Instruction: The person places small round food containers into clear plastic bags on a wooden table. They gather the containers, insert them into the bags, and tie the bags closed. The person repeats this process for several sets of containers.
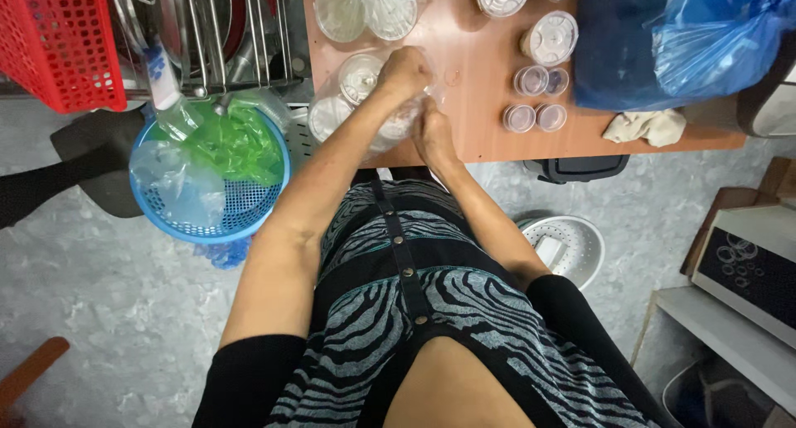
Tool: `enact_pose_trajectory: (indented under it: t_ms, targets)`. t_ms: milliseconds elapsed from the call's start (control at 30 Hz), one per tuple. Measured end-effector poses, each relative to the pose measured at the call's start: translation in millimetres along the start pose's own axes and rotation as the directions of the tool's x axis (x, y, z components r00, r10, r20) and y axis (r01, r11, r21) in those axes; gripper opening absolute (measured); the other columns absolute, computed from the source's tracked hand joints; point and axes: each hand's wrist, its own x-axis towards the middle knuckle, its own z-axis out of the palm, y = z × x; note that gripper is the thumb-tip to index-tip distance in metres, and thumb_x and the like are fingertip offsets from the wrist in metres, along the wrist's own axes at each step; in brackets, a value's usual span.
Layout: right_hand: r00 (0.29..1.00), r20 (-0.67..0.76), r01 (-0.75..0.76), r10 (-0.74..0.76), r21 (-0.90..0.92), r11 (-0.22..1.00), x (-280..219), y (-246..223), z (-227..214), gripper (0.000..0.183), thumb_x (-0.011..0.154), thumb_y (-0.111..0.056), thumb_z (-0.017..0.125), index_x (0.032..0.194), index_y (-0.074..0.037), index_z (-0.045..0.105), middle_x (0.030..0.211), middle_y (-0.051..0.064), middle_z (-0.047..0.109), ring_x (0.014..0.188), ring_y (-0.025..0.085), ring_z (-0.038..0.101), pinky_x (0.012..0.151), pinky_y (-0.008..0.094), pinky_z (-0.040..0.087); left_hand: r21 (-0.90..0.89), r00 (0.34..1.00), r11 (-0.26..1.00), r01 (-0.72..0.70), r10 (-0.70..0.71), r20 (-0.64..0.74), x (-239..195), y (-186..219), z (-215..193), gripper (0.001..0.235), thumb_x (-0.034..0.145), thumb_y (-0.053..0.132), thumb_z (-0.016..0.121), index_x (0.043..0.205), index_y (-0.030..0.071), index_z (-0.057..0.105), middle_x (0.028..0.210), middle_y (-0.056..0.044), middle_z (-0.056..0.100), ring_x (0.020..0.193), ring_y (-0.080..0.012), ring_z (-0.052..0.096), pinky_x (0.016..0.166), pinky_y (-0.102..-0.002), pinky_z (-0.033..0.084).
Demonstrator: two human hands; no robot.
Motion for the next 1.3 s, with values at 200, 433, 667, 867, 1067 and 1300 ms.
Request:
enact_pose_trajectory:
  t_ms: [200,433,667,867,1067,1300]
  targets:
    - [0.991,-0.053,-0.121,0.122,0.035,0.992,10.3,39.3,17.7,0.013,0.092,0.006,0.052,0.104,0.008,0.054,0.071,0.027,0.063,0.062,0.039,0.067,0.055,0.047,0.050,-0.299,0.959,0.948,0.110,-0.180,-0.219,0.9,6.7,8.8,0.012,0.071,0.015,0.077,0.072,0.004,0.073,0.068,-0.014,0.072,0.063,-0.0265,0.072,0.061,-0.038,0.056]
    - [0.917,0.079,-0.395,0.391,0.049,0.917,35.9,66.8,45.9,0.028,0.089,-0.014,0.066,0.112,0.002,0.061,0.099,0.025,0.072,0.088,0.039,0.074,0.071,0.046,0.059,0.028,0.916,0.998,-0.059,0.065,-0.395,-14.9,31.9,26.0,0.005,0.078,0.010,0.072,0.075,0.006,0.071,0.074,-0.018,0.071,0.071,-0.0379,0.070,0.067,-0.047,0.054]
    - [0.949,-0.120,-0.250,0.291,0.271,0.929,24.7,95.0,75.1,0.051,0.098,-0.029,0.066,0.139,-0.003,0.050,0.131,0.020,0.063,0.122,0.032,0.062,0.099,0.041,0.049,-0.238,0.912,0.957,0.165,-0.239,-0.333,-19.7,24.8,75.6,0.010,0.085,0.008,0.068,0.095,0.007,0.064,0.080,-0.015,0.072,0.076,-0.0328,0.072,0.068,-0.043,0.056]
    - [0.859,-0.027,-0.484,0.511,0.282,0.828,26.6,106.2,75.9,0.063,0.091,-0.031,0.070,0.140,-0.002,0.046,0.131,0.015,0.063,0.121,0.025,0.062,0.098,0.036,0.050,-0.467,0.908,0.862,0.198,-0.341,-0.243,-11.7,-5.2,116.9,0.019,0.081,0.006,0.069,0.099,0.003,0.064,0.081,-0.012,0.073,0.073,-0.0232,0.073,0.068,-0.035,0.058]
    - [0.900,-0.012,-0.393,0.436,0.412,0.822,22.5,103.7,71.0,0.056,0.094,-0.028,0.070,0.136,0.000,0.045,0.125,0.017,0.060,0.113,0.029,0.060,0.092,0.040,0.050,-0.427,0.924,0.888,0.172,-0.296,-0.241,-13.7,-25.6,133.7,0.026,0.078,0.005,0.078,0.100,0.001,0.065,0.084,-0.012,0.072,0.076,-0.0224,0.071,0.068,-0.034,0.057]
    - [0.759,0.060,-0.648,0.648,0.161,0.744,0.9,87.7,-7.6,0.057,0.079,-0.024,0.085,0.118,-0.001,0.051,0.092,0.016,0.063,0.078,0.035,0.065,0.065,0.047,0.053,-0.743,0.907,0.601,0.294,-0.421,0.017,-19.7,-9.6,111.2,0.028,0.085,-0.002,0.068,0.112,0.002,0.062,0.091,-0.008,0.073,0.075,-0.0161,0.068,0.061,-0.030,0.053]
